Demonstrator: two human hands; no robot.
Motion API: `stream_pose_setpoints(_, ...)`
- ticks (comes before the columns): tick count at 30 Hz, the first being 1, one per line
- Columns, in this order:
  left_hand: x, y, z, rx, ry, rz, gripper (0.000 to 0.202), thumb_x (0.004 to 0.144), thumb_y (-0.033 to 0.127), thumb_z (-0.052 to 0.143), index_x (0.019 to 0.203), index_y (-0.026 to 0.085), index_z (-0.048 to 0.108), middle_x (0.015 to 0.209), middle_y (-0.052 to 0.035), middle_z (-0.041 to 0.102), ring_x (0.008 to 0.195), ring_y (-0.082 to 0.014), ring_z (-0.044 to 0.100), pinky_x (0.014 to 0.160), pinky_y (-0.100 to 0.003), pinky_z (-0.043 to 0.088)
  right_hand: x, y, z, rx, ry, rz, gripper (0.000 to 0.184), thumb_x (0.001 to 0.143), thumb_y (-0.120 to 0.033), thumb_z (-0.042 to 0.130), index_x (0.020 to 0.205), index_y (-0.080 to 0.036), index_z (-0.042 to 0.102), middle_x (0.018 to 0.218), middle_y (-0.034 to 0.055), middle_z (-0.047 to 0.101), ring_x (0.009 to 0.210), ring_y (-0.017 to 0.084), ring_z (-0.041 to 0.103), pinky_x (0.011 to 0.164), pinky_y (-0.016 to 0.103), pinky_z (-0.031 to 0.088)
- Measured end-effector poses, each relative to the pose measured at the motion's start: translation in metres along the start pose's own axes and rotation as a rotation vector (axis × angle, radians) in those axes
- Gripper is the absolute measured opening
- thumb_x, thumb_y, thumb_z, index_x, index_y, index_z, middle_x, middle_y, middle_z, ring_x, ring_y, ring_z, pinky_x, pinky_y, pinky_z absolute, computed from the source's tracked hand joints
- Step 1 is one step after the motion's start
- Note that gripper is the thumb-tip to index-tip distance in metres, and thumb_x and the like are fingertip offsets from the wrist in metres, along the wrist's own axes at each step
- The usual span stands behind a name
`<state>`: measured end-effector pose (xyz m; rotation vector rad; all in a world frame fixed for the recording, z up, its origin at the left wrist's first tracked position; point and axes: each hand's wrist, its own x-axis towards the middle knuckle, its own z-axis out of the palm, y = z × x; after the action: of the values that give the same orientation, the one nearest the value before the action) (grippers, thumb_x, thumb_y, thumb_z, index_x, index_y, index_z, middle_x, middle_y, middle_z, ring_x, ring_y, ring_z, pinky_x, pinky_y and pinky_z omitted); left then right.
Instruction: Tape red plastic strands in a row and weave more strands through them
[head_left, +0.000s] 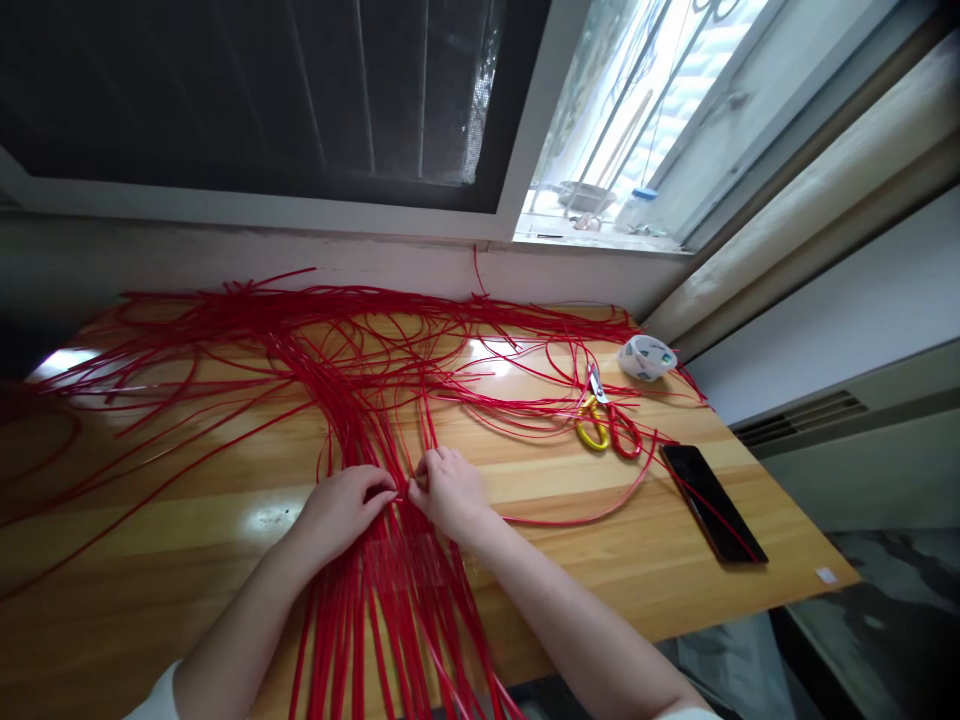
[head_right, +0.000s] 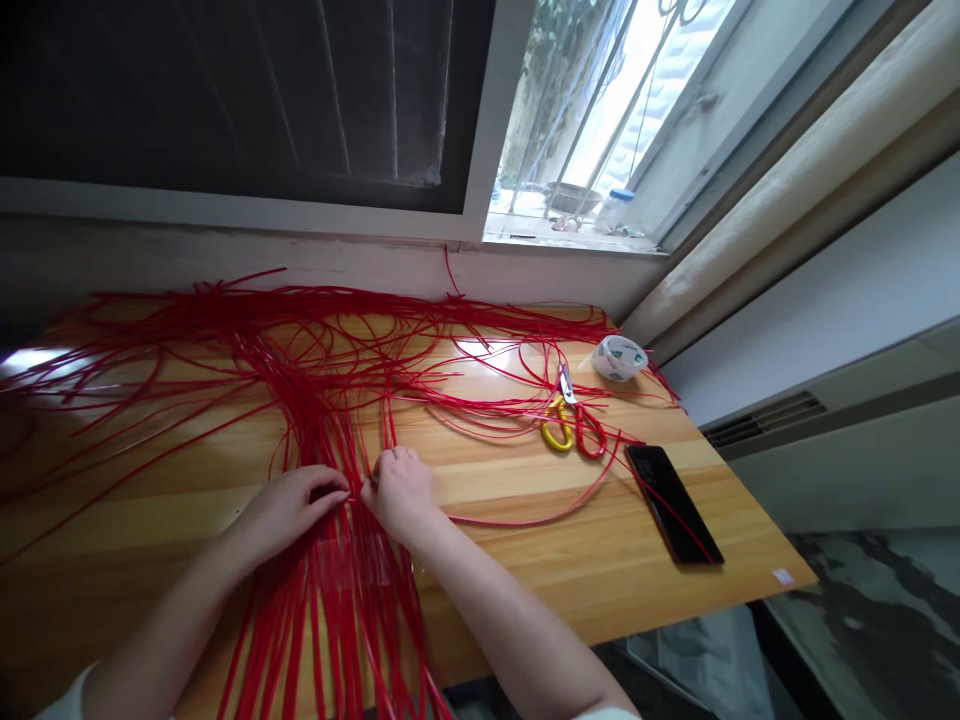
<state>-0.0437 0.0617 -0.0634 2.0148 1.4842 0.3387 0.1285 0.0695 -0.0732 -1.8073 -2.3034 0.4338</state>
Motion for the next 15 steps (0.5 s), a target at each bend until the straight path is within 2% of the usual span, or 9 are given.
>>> stream_pose_setpoints(4,-0.005,0.007,0.009,0.184,0.149,0.09,0.015,0.08,0.025,0.051,0.082,0.022,0.065,0.084,-0.0048,0.066,0.083,-0.0224,0.057,0.078,-0.037,0.042,0.0,-0.004,-0.002,-0.077,-0.075,0.093,0.015,0.074,-0.023,0.055,0.084,-0.014,0.06,0.086,0.0117,0.063,0.077,0.021,0.057,0.063,0.029,0.039)
stream_pose_setpoints(7,-0.014,0.014,0.021,0.278,0.348,0.179,0.015,0.077,0.015,0.051,0.084,0.02,0.063,0.09,-0.0076,0.064,0.09,-0.0237,0.056,0.085,-0.042,0.042,-0.002,-0.001,-0.006,-0.009,-0.017,0.066,0.012,0.074,-0.025,0.055,0.081,-0.016,0.058,0.083,0.0085,0.062,0.075,0.019,0.056,0.062,0.028,0.037)
stream_pose_setpoints(9,-0.024,0.017,0.032,0.282,0.413,0.306,0.019,0.078,0.011,0.048,0.087,0.018,0.062,0.096,-0.0092,0.063,0.095,-0.0232,0.056,0.088,-0.041,0.043,-0.004,0.002,-0.009,0.106,0.022,0.036,0.008,0.074,-0.025,0.055,0.077,-0.018,0.056,0.079,0.0038,0.06,0.072,0.015,0.054,0.061,0.025,0.035)
stream_pose_setpoints(12,-0.041,0.02,0.05,0.277,0.385,0.542,0.023,0.081,0.014,0.047,0.098,0.018,0.062,0.103,-0.0094,0.065,0.101,-0.0226,0.057,0.093,-0.041,0.044,-0.007,0.008,-0.012,0.269,0.012,-0.029,0.006,0.075,-0.024,0.056,0.074,-0.019,0.053,0.073,-0.0014,0.056,0.067,0.011,0.05,0.058,0.022,0.033)
stream_pose_setpoints(15,-0.052,0.02,0.064,0.276,0.295,0.674,0.03,0.084,0.014,0.046,0.11,0.018,0.06,0.108,-0.0076,0.066,0.104,-0.0209,0.058,0.096,-0.04,0.045,-0.009,0.015,-0.012,0.319,-0.047,-0.136,0.009,0.078,-0.027,0.056,0.074,-0.019,0.055,0.075,-0.0014,0.053,0.068,0.01,0.048,0.059,0.02,0.034)
